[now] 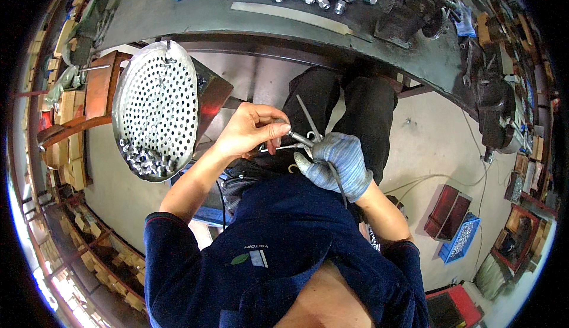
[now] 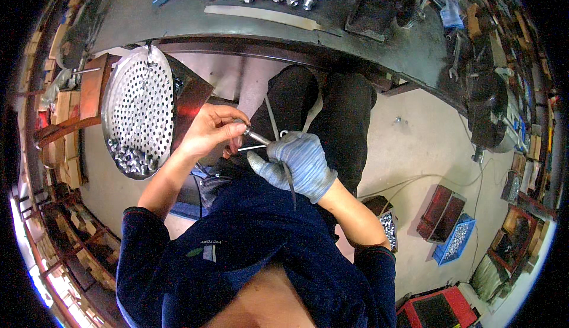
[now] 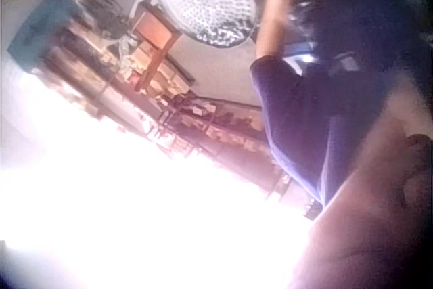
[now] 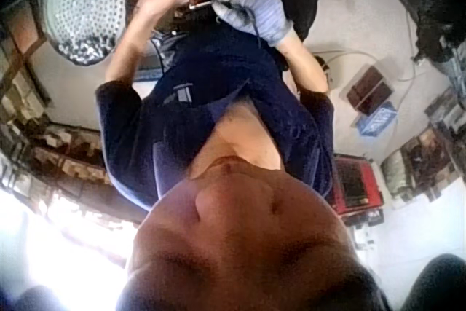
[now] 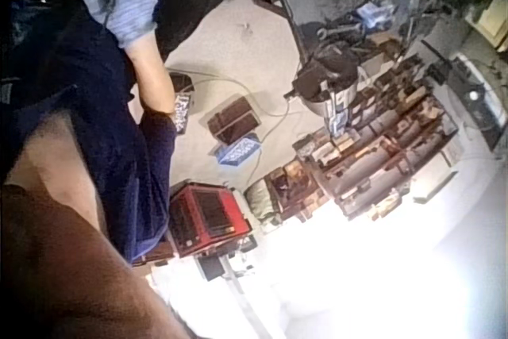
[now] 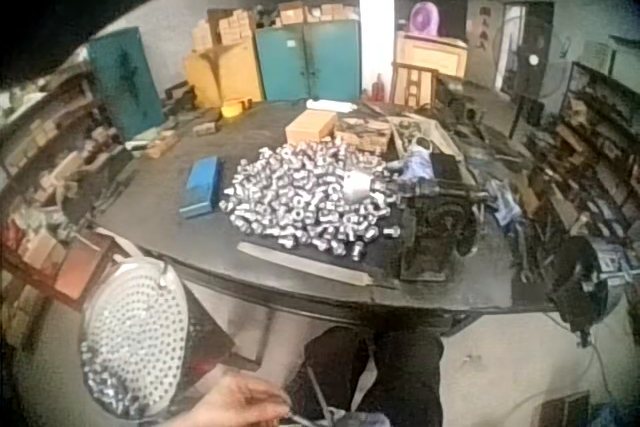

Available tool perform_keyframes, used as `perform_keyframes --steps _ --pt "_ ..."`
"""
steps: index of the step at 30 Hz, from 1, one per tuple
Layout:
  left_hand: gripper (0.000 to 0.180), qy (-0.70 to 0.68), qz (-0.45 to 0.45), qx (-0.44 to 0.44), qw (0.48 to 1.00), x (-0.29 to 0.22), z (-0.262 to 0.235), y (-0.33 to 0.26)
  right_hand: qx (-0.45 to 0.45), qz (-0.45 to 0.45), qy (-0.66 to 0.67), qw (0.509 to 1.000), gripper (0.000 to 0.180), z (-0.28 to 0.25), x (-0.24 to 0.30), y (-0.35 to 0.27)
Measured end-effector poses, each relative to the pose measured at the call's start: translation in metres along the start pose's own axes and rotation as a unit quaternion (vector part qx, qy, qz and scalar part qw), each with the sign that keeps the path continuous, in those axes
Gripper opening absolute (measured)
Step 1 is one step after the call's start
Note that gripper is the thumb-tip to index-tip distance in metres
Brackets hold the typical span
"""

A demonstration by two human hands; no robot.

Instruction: The person uses an air blow gun to clean dust or debris from small metal components. They pick up parts one at a time, rotate them while applying the air stream, and place them back into a container.

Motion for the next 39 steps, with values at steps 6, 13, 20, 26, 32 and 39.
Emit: perform_keyframes --steps 6,13,20,26,32,39 --pt "0.022 -0.025 0.014 0.021 0.999 -0.009 0.004 0.0 -0.048 0.096 0.104 0.989 0.035 0.005 -0.011 -0.007" --pt "0.022 0.385 0.217 -0.151 0.884 -0.027 -0.014 0.006 -0.084 0.057 0.095 0.99 0.033 -0.025 0.006 -0.013" --pt "0.023 0.422 0.236 -0.181 0.856 -0.015 -0.011 0.011 -0.067 -0.017 0.139 0.988 0.035 -0.028 0.028 -0.007" --pt "0.026 0.423 0.26 -0.15 0.855 -0.015 -0.003 0.011 -0.041 0.036 0.127 0.99 0.031 -0.019 0.025 0.006" --pt "0.025 0.417 0.209 -0.106 0.878 -0.013 0.007 0.024 -0.045 -0.01 -0.015 0.999 0.03 0.006 0.011 0.009" --pt "0.024 0.467 0.278 -0.148 0.827 -0.042 -0.027 0.084 -0.118 0.055 -0.081 0.988 0.018 -0.04 0.013 -0.014"
Point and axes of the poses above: each hand's wrist, its own y-axis towards the middle knuckle, its own z-axis out of the palm, x = y × z, the point moved 4 cm from there along y, towards the middle knuckle, and after that the axes turned 7 degrees about -y, right-handed, at the moved point
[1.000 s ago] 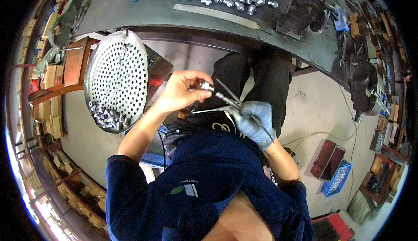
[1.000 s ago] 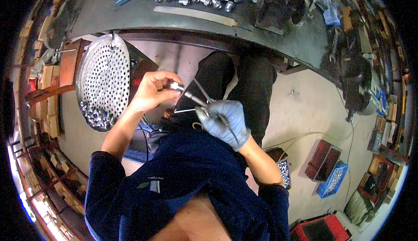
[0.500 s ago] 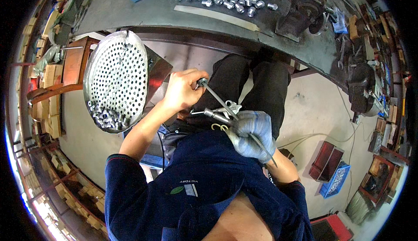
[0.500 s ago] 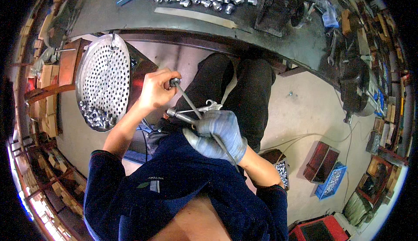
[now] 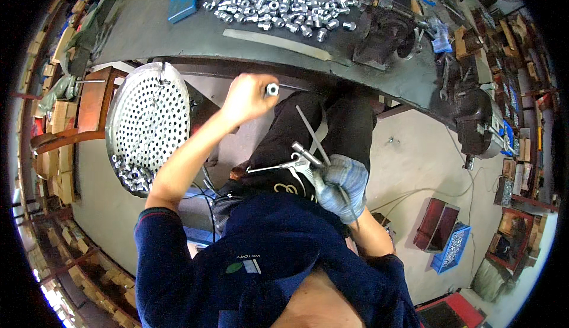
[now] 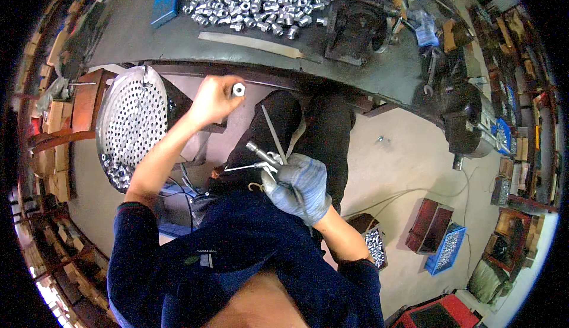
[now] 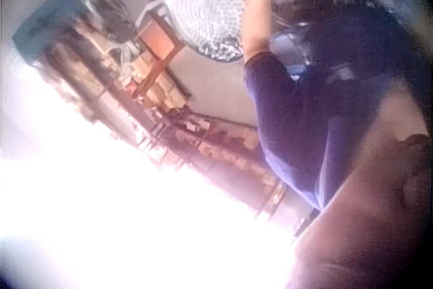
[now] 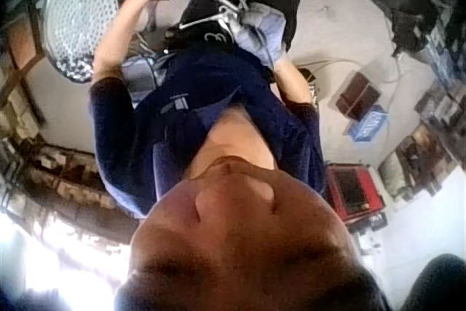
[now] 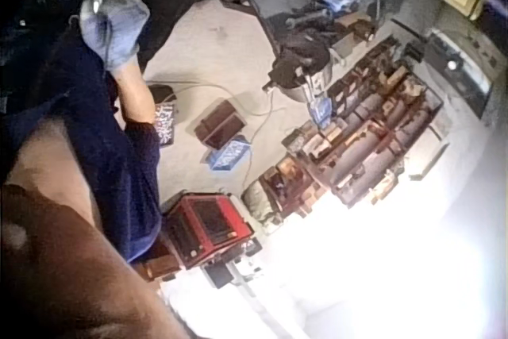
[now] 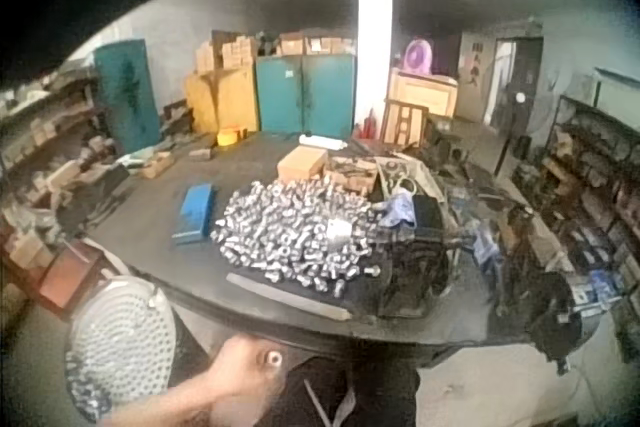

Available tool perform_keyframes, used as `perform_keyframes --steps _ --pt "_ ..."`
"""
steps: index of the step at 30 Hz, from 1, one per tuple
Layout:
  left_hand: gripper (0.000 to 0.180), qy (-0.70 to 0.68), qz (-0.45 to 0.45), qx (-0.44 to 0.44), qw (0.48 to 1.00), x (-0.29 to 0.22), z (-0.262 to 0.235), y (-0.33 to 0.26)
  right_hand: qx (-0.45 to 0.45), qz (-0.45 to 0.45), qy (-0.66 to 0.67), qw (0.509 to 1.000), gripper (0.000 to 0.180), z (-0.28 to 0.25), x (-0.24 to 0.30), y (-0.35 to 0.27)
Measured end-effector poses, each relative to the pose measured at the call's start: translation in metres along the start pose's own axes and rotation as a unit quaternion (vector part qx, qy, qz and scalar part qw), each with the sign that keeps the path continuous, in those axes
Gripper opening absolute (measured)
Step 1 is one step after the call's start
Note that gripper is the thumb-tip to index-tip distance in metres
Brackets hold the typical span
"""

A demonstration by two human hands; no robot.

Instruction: The person uses an air blow gun to clean dust or debris from small metal components. They pick up parts one at a time, rotate them while applying the air stream, and place them back into a container.

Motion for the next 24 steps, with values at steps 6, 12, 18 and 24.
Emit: perform_keyframes --steps 6,12,18,24 --pt "0.03 -0.301 -0.163 0.092 0.935 0.006 0.023 0.103 -0.017 0.003 0.143 0.989 0.02 0.001 -0.003 -0.009" --pt "0.055 -0.477 -0.161 0.084 0.86 -0.006 0.042 0.168 -0.03 0.065 0.132 0.989 0.031 0.004 -0.016 -0.019" --pt "0.053 -0.526 -0.101 0.022 0.844 0.001 0.024 0.165 -0.007 0.062 0.104 0.993 0.028 0.005 -0.018 -0.021" --pt "0.037 -0.332 -0.107 -0.021 0.937 0.039 -0.079 0.054 -0.006 0.069 0.13 0.989 0.023 0.008 -0.022 -0.029"
Point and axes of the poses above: each hand's wrist, its own y-axis towards the middle knuckle, its own z-axis out of the palm, x = y × z, the point moved 4 cm from there along y, towards the middle knuckle, and after that the axes turned 7 degrees about -y, right-handed, at the moved point
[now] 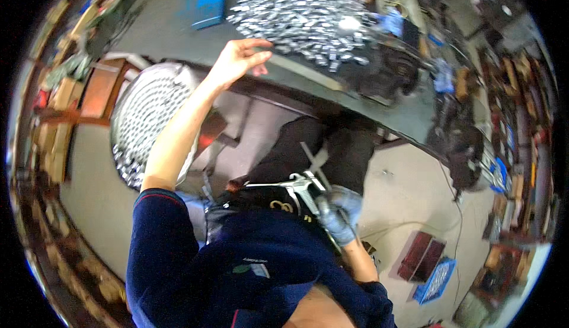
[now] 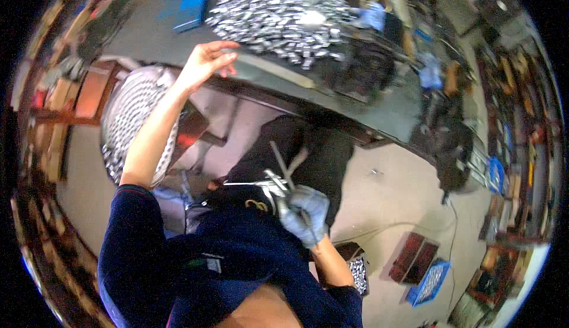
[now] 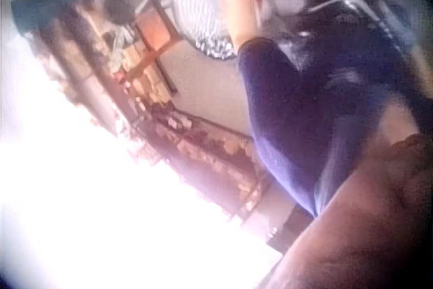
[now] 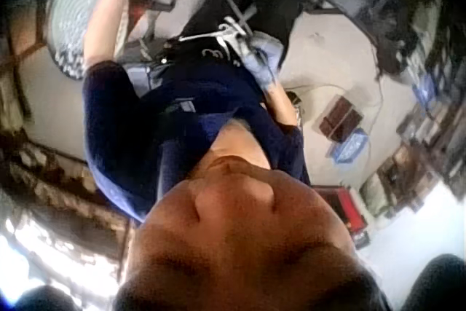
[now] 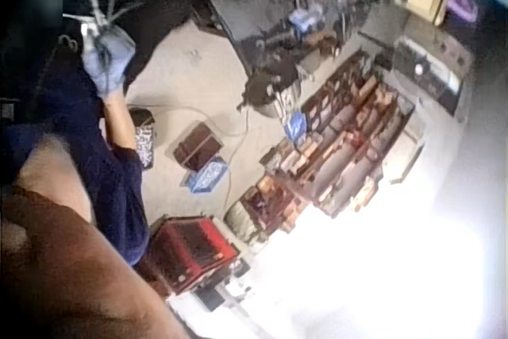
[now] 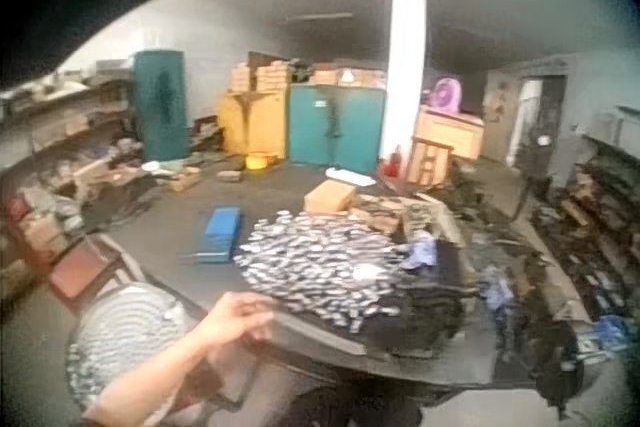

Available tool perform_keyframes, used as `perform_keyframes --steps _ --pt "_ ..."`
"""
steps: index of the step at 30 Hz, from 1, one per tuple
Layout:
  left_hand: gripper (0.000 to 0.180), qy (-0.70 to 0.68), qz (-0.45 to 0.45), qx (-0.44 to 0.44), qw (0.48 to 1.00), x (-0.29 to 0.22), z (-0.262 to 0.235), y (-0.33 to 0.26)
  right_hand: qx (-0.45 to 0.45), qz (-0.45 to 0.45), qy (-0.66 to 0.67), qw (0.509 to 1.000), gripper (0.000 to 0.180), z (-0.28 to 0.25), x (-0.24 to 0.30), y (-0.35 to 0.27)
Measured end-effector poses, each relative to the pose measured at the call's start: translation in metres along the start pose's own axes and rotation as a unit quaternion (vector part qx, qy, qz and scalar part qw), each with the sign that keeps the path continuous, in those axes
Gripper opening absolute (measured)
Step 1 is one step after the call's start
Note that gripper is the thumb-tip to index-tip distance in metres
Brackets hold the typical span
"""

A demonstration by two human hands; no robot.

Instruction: The person uses an air blow gun to clean dust or debris from small metal components. They pick up parts one at a time, rotate them while applying the air stream, and place them back into a container.

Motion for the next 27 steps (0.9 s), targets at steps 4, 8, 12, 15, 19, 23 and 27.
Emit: perform_keyframes --steps 4,8,12,15,19,23,27 --pt "0.035 0.112 -0.043 -0.164 0.979 -0.004 -0.123 -0.103 -0.012 0.031 0.058 0.998 0.018 0.007 -0.017 -0.014" --pt "0.033 0.377 -0.109 -0.254 0.884 0.015 -0.242 -0.226 0.055 0.063 0.094 0.992 0.03 0.021 -0.007 -0.004" --pt "0.039 0.475 -0.251 -0.331 0.775 0.038 -0.3 -0.315 0.072 0.025 0.088 0.993 0.029 0.029 0.007 0.006" --pt "0.037 0.571 -0.279 -0.349 0.689 0.04 -0.3 -0.333 0.069 0.019 0.103 0.992 0.03 0.029 0.013 0.008" --pt "0.031 0.624 -0.346 -0.328 0.619 0.054 -0.303 -0.334 0.079 0.038 0.127 0.988 0.029 0.028 0.008 0.002" --pt "0.029 0.635 -0.368 -0.317 0.601 0.065 -0.306 -0.33 0.069 0.032 0.119 0.99 0.029 0.029 0.011 0.0" --pt "0.023 0.621 -0.324 -0.354 0.62 0.056 -0.304 -0.333 0.069 0.031 0.085 0.993 0.028 0.028 0.007 -0.001"
Point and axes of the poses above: each hand's wrist, its own y-axis towards the middle knuckle, its own z-axis out of the palm, x = y × z, the point moved 4 cm from there along y, towards the middle knuckle, and after that the axes turned 7 degrees about -y, right-handed, at the moved point
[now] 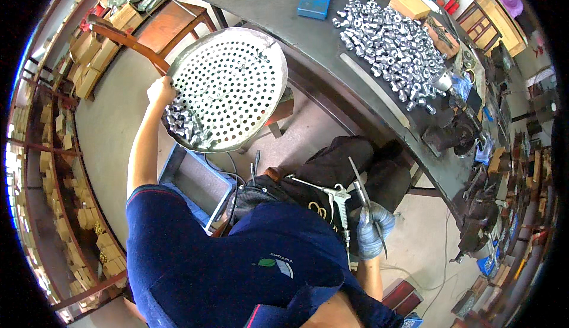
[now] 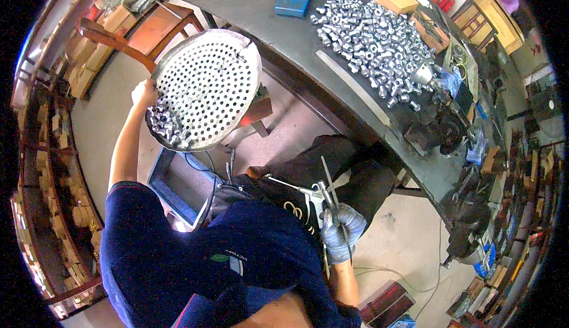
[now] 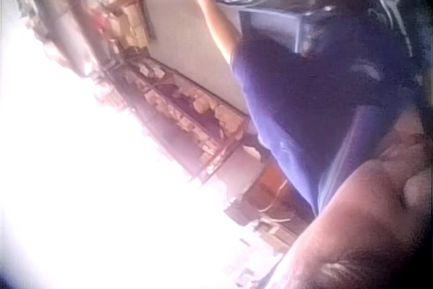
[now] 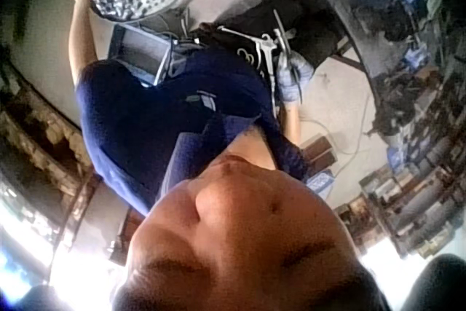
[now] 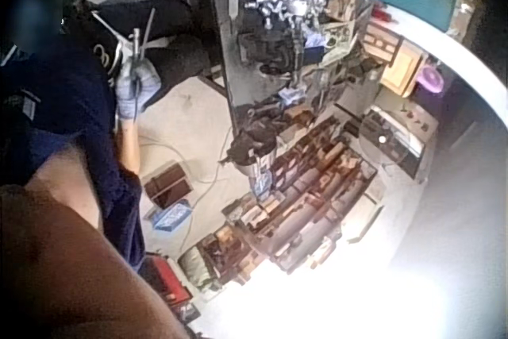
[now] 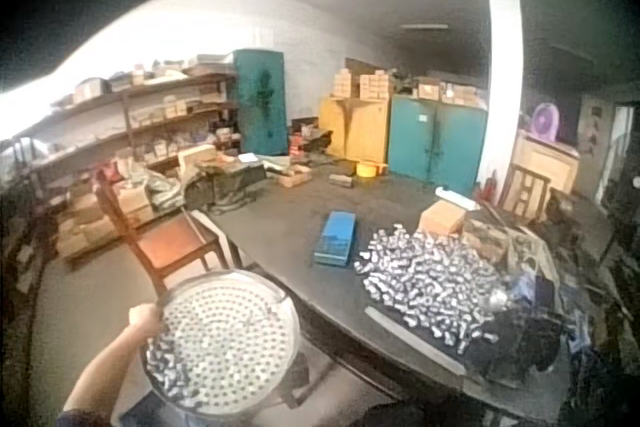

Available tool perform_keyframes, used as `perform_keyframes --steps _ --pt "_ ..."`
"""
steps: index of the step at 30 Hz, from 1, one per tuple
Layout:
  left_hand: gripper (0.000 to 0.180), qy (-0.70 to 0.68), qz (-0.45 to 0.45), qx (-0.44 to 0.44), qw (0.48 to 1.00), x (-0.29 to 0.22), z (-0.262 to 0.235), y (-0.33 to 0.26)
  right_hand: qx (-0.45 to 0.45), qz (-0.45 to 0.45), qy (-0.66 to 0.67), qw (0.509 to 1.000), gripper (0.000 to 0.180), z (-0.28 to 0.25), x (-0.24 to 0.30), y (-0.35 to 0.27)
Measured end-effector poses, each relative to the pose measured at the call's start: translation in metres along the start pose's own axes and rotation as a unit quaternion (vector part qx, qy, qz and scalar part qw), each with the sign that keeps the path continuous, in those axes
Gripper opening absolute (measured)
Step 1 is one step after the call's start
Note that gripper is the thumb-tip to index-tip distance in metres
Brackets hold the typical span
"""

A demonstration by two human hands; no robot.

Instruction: The person uses an air blow gun to clean dust or debris from small metal components. They pick up parts one at a time, rotate them while applying the air stream, and place them back into a container.

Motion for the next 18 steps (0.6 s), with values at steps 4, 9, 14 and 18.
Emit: perform_keyframes --steps 4,9,14,18 --pt "0.023 -0.13 0.064 -0.038 0.989 -0.044 -0.027 -0.011 0.021 -0.01 -0.016 1.0 0.025 -0.001 0.0 0.003" --pt "0.02 -0.67 0.15 0.26 0.679 -0.196 -0.055 -0.084 0.008 -0.086 -0.052 0.995 0.025 0.006 0.021 0.016" --pt "0.021 -0.735 0.044 0.565 0.372 -0.319 -0.05 -0.199 0.04 -0.111 -0.12 0.986 0.035 -0.001 0.029 0.024" --pt "0.028 -0.722 0.01 0.628 0.289 -0.353 -0.018 -0.244 0.0 -0.078 -0.078 0.994 0.036 -0.007 0.015 0.021"
Point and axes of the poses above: each hand's wrist, its own y-axis towards the middle knuckle, its own z-axis out of the palm, x = y × z, the point moved 4 cm from there along y, towards the middle knuckle, and after that the axes turned 7 degrees about -y, right-handed, at the moved point
